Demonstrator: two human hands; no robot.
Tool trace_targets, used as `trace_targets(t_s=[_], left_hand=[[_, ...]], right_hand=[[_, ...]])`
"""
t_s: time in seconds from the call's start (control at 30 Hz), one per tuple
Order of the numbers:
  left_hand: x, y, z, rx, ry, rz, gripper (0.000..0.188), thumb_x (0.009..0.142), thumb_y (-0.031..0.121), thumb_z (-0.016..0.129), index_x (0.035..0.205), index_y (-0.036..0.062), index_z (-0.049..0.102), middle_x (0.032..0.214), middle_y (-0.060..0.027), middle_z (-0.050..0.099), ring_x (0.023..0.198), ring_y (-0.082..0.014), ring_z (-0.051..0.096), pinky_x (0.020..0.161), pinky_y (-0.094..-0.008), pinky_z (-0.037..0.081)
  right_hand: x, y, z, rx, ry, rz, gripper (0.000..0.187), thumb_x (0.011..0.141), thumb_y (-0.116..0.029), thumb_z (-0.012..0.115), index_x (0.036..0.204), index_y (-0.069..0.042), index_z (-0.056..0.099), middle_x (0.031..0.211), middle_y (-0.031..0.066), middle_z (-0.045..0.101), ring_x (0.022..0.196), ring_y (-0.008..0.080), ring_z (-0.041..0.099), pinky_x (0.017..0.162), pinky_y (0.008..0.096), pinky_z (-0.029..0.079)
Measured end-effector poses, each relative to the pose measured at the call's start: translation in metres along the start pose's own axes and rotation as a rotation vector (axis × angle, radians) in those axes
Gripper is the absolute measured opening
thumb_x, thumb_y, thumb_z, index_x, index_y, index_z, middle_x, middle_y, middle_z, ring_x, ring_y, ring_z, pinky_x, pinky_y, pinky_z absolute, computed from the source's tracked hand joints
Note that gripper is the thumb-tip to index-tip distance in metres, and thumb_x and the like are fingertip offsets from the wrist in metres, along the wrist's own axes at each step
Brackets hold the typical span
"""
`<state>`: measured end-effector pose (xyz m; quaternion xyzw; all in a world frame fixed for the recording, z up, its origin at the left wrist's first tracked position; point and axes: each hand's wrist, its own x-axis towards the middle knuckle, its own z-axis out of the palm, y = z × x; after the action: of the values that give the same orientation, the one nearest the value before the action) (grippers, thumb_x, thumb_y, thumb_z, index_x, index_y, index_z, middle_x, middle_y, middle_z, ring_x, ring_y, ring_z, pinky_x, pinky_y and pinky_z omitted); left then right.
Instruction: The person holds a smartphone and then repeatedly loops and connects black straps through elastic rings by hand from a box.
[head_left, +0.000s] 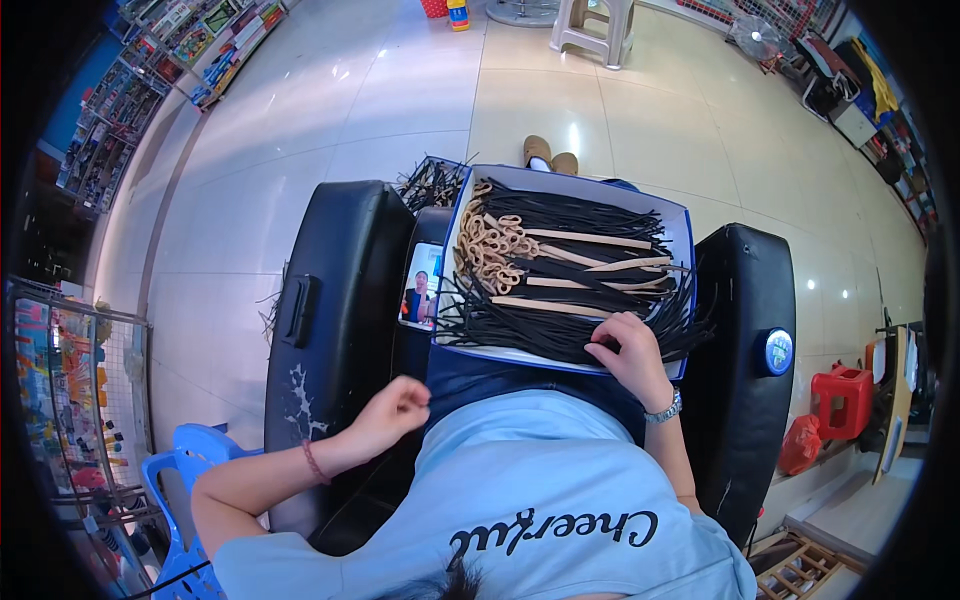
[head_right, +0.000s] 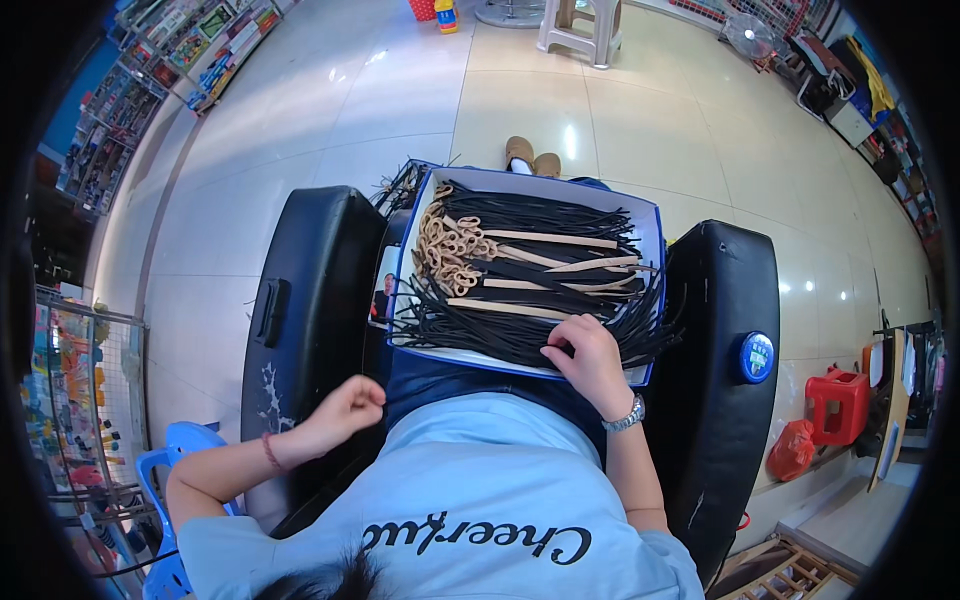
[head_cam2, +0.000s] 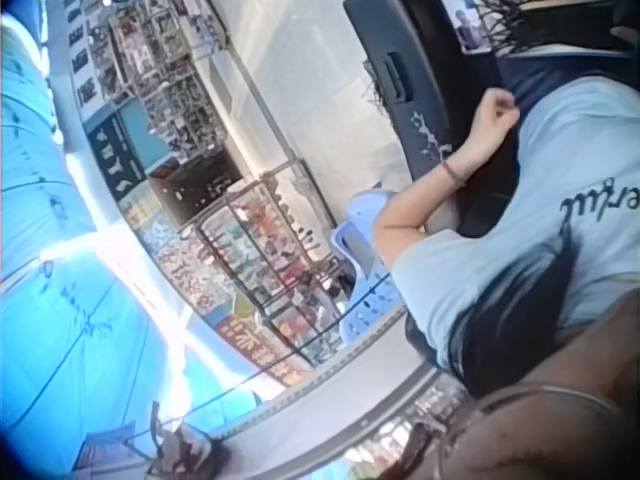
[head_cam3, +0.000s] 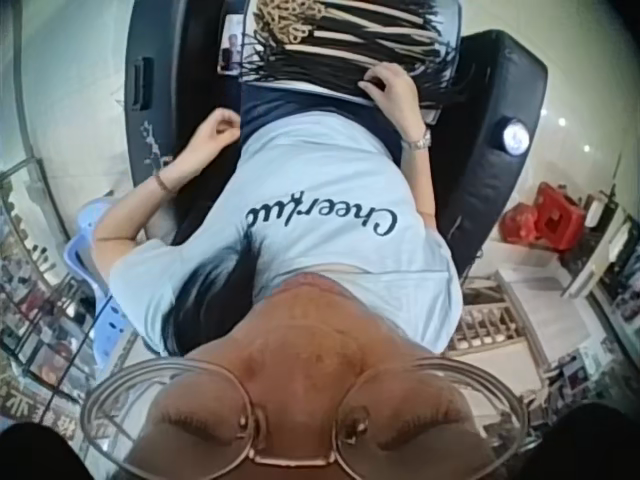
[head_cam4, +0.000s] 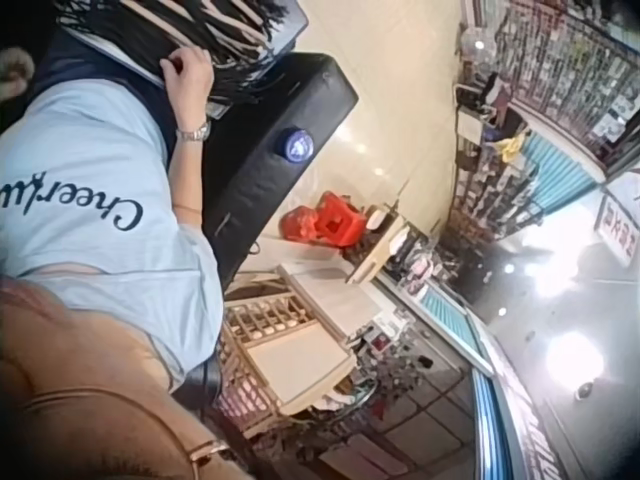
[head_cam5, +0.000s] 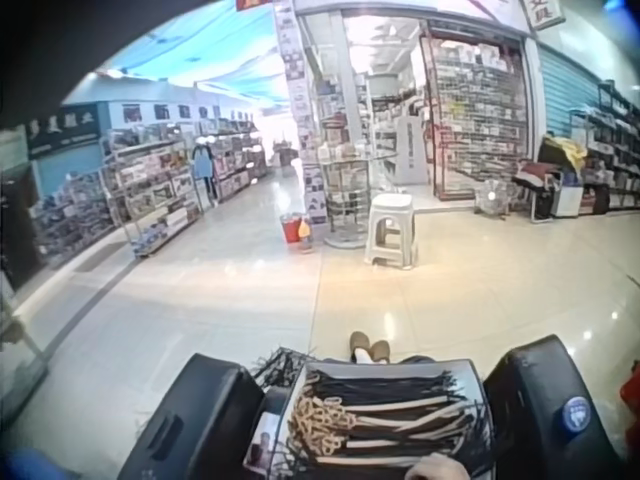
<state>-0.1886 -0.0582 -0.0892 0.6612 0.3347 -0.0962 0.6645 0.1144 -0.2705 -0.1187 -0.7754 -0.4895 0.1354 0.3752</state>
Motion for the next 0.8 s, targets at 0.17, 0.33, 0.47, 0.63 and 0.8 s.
trace_targets(t_s=[0.17,0.33,0.47,0.63,0.8], left_hand=[[-0.041,-0.069,0.014,-0.184,-0.163,-0.51,0.029,0.081,0.009,0.066,0.104,0.0042,0.05,0.1,-0.0042,0.054,0.088,-0.009,0.053,0.081,-0.0249,0.045],[-0.047,-0.082,0.011,-0.194,-0.222,-0.309,0.031,0.082,0.015,0.066,0.106,0.0038,0.05,0.099,-0.0038,0.056,0.089,-0.0073,0.053,0.08,-0.0237,0.045],[-0.05,-0.08,-0.007,-0.403,-0.24,-0.272,0.035,0.085,0.019,0.063,0.113,0.0026,0.051,0.093,-0.0019,0.058,0.086,-0.0056,0.053,0.077,-0.0222,0.045],[-0.065,-0.067,-0.01,-0.381,-0.509,-0.541,0.026,0.089,0.023,0.058,0.101,-0.0002,0.061,0.088,-0.0004,0.059,0.079,-0.0053,0.053,0.076,-0.023,0.043],[-0.073,-0.057,-0.005,-0.137,-0.465,-0.26,0.024,0.087,0.019,0.059,0.097,-0.0017,0.065,0.09,-0.0001,0.061,0.078,-0.005,0.053,0.073,-0.0204,0.043]], right_hand=[[0.0,0.0,0.001,-0.003,0.02,0.014,0.012,0.069,-0.004,0.071,0.072,-0.003,0.06,0.069,0.0065,0.056,0.067,0.0205,0.052,0.059,0.0291,0.044],[0.001,0.0,0.004,-0.007,0.032,0.055,0.013,0.067,-0.005,0.071,0.072,-0.004,0.059,0.069,0.0063,0.056,0.069,0.0225,0.054,0.06,0.0315,0.045],[0.0,0.0,0.005,-0.02,0.03,0.052,0.013,0.068,-0.005,0.071,0.073,-0.003,0.06,0.069,0.0063,0.056,0.068,0.0213,0.053,0.059,0.0299,0.045],[0.0,-0.001,0.005,-0.038,0.033,0.044,0.011,0.07,-0.005,0.071,0.074,-0.002,0.061,0.07,0.0063,0.056,0.066,0.0193,0.053,0.057,0.0275,0.045],[-0.001,0.0,0.006,-0.046,0.042,0.04,0.011,0.07,-0.005,0.071,0.074,-0.002,0.061,0.07,0.0063,0.057,0.067,0.0195,0.053,0.057,0.0277,0.045]])
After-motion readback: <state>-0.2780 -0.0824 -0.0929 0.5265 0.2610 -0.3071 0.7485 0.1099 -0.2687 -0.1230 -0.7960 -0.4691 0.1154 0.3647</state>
